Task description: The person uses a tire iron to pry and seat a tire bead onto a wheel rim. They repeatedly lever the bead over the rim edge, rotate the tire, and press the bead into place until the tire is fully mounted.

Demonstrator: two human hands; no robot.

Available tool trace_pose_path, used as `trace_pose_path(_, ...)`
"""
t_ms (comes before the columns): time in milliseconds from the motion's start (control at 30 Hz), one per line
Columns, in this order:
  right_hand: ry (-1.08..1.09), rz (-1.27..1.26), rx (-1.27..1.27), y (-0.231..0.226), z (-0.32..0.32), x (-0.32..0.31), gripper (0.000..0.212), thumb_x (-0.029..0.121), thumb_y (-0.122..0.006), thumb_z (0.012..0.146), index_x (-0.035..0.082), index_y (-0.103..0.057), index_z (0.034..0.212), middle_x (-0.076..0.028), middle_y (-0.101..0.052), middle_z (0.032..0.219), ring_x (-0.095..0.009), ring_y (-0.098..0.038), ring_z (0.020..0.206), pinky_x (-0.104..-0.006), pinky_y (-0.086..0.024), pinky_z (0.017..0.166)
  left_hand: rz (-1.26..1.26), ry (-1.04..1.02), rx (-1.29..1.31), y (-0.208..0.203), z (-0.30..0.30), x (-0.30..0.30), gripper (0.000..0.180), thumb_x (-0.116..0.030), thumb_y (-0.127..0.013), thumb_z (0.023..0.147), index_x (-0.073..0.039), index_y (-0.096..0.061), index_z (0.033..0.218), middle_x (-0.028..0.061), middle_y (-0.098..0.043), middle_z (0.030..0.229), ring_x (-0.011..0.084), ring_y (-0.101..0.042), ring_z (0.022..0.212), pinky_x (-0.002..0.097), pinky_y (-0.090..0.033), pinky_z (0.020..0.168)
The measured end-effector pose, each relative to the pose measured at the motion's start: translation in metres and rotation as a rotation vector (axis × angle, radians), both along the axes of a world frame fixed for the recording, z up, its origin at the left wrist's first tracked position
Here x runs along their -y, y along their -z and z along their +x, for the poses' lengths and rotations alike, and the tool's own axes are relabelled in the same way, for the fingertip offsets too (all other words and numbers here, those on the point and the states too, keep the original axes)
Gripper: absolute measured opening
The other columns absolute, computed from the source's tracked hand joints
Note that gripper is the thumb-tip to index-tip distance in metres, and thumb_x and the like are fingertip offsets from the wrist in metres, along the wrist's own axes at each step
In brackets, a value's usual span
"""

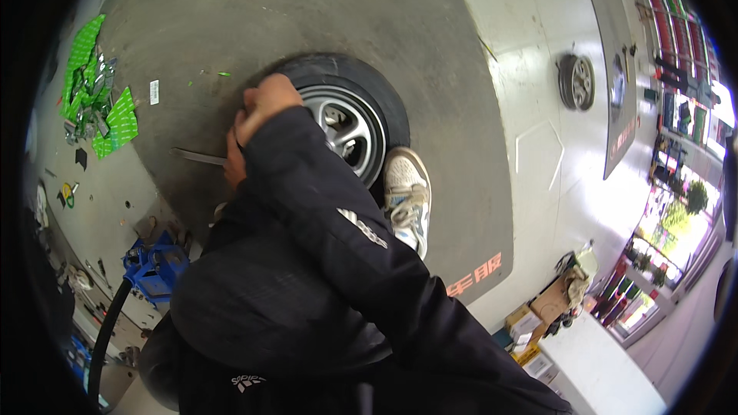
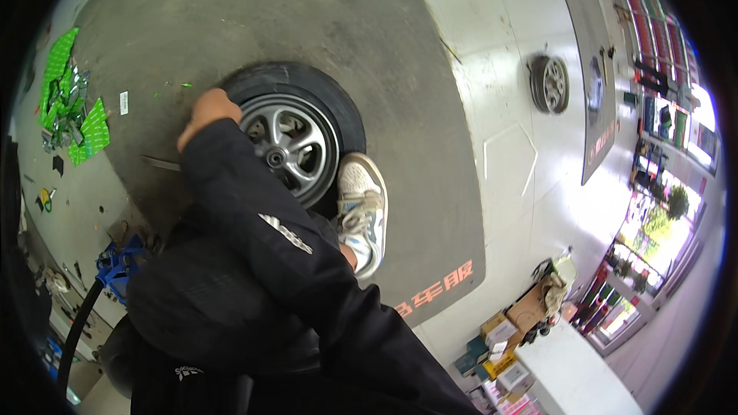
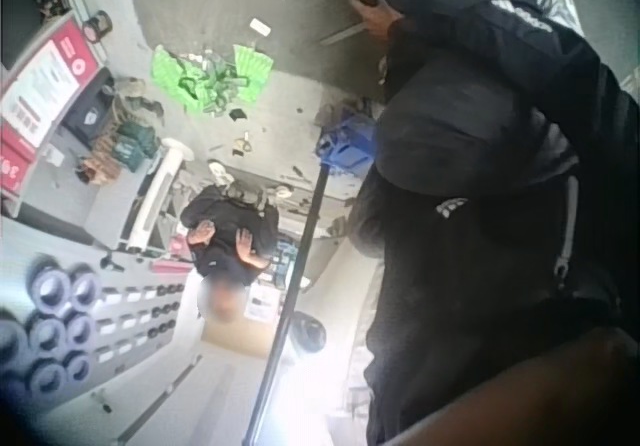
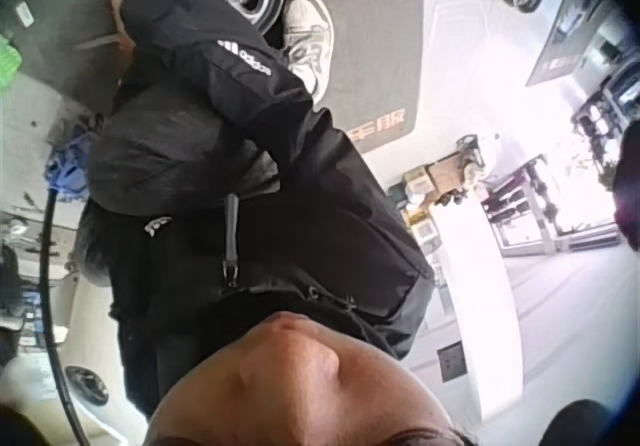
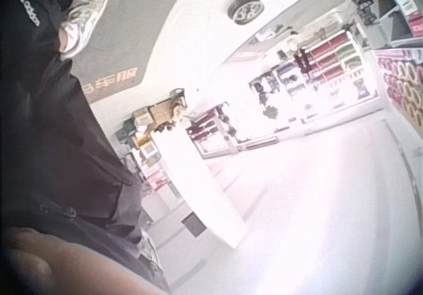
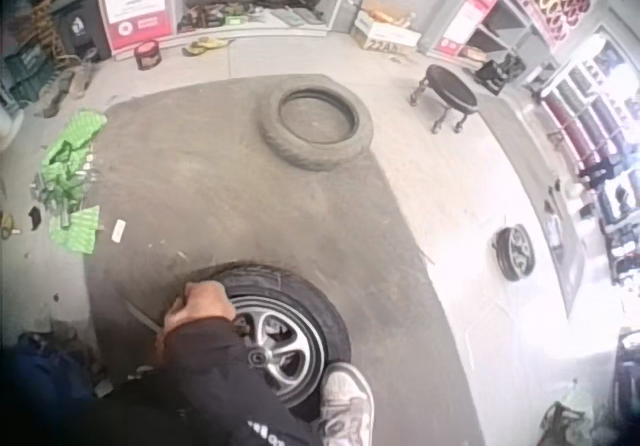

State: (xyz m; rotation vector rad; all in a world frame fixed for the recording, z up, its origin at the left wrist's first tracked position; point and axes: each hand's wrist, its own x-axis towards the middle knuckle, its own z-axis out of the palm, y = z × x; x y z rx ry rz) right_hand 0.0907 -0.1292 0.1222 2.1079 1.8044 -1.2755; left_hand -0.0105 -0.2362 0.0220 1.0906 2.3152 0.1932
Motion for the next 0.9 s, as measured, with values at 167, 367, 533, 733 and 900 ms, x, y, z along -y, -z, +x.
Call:
trace_pose_path(167, 0.789, -0.053, -0.685, -0.004, 0.002, 0.104, 0.030, 0.033, -0.073, 0.079, 0.008, -0.077, 0.095, -0.014, -0.075, 0.100, -0.032, -0.073, 0.103, -0.0351, -0.057, 0.082, -0.004, 0.088, -0.084, -0.015, -0.002, 0.004, 0.053, -0.036, -0.072, 0.087, -0.029, -0.058, 0.138, 0.0173, -0.075, 0.103, 0.0417, -0.072, 0.098, 0.0526, -0.056, 0.083)
trace_pose_path(367, 1.216, -0.124, -1.030, -0.022, 0.004, 0.193, 0.031, 0.035, -0.070, 0.081, 0.008, -0.076, 0.094, -0.015, -0.074, 0.097, -0.033, -0.072, 0.098, -0.0366, -0.057, 0.080, -0.040, 0.212, -0.187, -0.007, -0.011, 0.005, 0.051, -0.032, -0.073, 0.085, -0.027, -0.059, 0.134, 0.0153, -0.075, 0.101, 0.0392, -0.073, 0.095, 0.0508, -0.057, 0.082)
trace_pose_path(533, 1.299, -0.066, -1.070, -0.035, 0.004, 0.206, 0.031, 0.036, -0.068, 0.084, 0.007, -0.076, 0.094, -0.016, -0.074, 0.095, -0.033, -0.072, 0.095, -0.0378, -0.056, 0.078, -0.089, 0.384, -0.261, -0.023, -0.002, -0.015, 0.049, -0.029, -0.073, 0.084, -0.026, -0.060, 0.131, 0.0136, -0.074, 0.100, 0.0370, -0.073, 0.093, 0.0492, -0.057, 0.081)
trace_pose_path(733, 1.319, -0.083, -1.072, -0.045, -0.009, 0.214, 0.033, 0.038, -0.066, 0.087, 0.007, -0.075, 0.093, -0.017, -0.073, 0.092, -0.034, -0.071, 0.091, -0.0393, -0.056, 0.076, -0.411, 0.931, -0.499, -0.081, 0.011, -0.080, 0.046, -0.025, -0.074, 0.083, -0.024, -0.061, 0.128, 0.0116, -0.074, 0.098, 0.0345, -0.074, 0.091, 0.0474, -0.057, 0.081)
trace_pose_path(900, 1.379, -0.044, -1.071, -0.043, -0.007, 0.203, 0.035, 0.040, -0.064, 0.089, 0.007, -0.075, 0.092, -0.018, -0.073, 0.089, -0.034, -0.071, 0.087, -0.0405, -0.056, 0.074, -0.656, 1.574, -0.563, -0.131, 0.068, -0.179, 0.044, -0.022, -0.075, 0.082, -0.022, -0.062, 0.125, 0.0100, -0.074, 0.096, 0.0323, -0.075, 0.089, 0.0459, -0.058, 0.080)
